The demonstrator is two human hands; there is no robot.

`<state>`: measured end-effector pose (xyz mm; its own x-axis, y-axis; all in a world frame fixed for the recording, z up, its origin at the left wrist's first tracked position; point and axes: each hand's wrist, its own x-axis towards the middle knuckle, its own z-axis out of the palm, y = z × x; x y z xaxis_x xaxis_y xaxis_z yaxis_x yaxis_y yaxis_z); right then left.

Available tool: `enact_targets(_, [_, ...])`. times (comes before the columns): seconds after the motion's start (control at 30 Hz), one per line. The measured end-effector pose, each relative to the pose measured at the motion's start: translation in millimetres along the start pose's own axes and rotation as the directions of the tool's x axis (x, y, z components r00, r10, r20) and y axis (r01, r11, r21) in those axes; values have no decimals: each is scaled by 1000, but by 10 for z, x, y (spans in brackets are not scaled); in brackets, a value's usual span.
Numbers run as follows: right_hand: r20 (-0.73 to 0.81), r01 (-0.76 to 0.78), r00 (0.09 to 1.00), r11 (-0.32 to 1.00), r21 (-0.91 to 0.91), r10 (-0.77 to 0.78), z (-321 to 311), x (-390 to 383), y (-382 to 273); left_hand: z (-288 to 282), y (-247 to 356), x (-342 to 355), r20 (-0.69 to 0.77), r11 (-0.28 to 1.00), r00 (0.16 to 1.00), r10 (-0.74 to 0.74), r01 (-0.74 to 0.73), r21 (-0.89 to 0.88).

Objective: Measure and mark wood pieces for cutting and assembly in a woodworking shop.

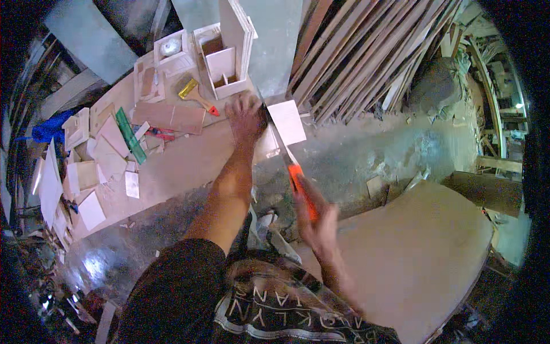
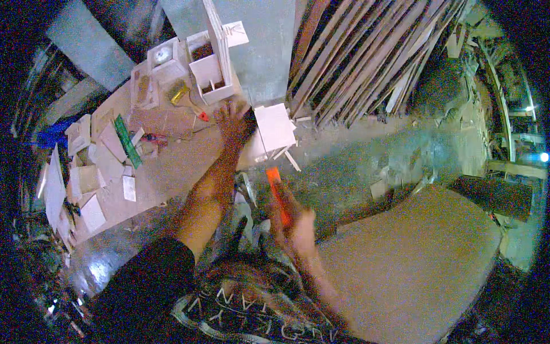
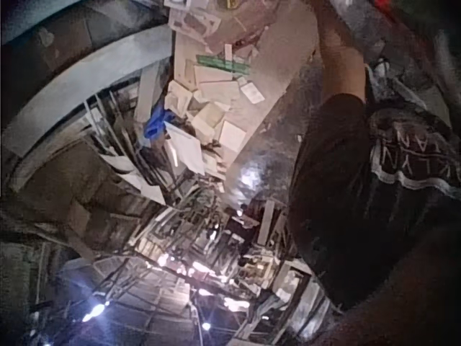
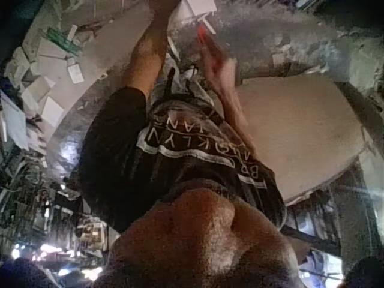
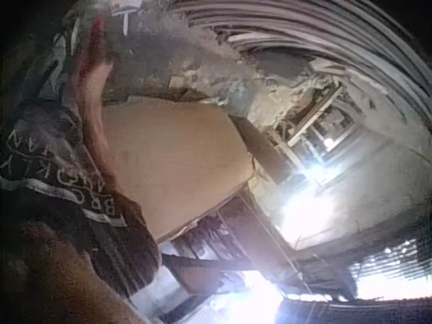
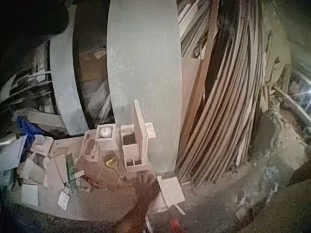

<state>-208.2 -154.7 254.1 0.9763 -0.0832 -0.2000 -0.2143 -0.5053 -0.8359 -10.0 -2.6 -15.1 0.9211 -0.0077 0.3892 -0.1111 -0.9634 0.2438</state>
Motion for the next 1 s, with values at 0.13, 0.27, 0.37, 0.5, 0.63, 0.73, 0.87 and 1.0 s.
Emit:
enact_targets(0.13, [45,-78,996,996,-39,79,-311,-451,-178,-37,37,25,47,995,998,-47,51,-85])
enact_targets(0.27, [80,-150,986,988,34,147,200,180,320,-77,41,47,6,996,1000,-17,18,-89])
enact_targets(0.37, [77,-3,997,999,-47,6,372,302,576,-94,30,77,-75,997,997,20,-26,-75])
enact_targets(0.5, [-17,-38,999,994,98,39,-39,-332,389,-118,69,89,61,998,998,-24,28,-59])
enact_targets(0.63, [30,-100,995,993,61,98,-325,-759,232,-140,109,79,-54,997,999,1,-4,-73])
enact_targets(0.73, [-29,-47,998,980,192,53,96,-160,559,-178,99,88,-40,998,999,31,-33,-57])
enact_targets(0.87, [16,45,999,997,63,-46,464,358,824,-226,97,132,-92,994,992,85,-79,72])
enact_targets(1.0, [-44,140,989,990,33,-139,-26,-225,406,-213,119,133,-118,996,992,45,-53,-68])
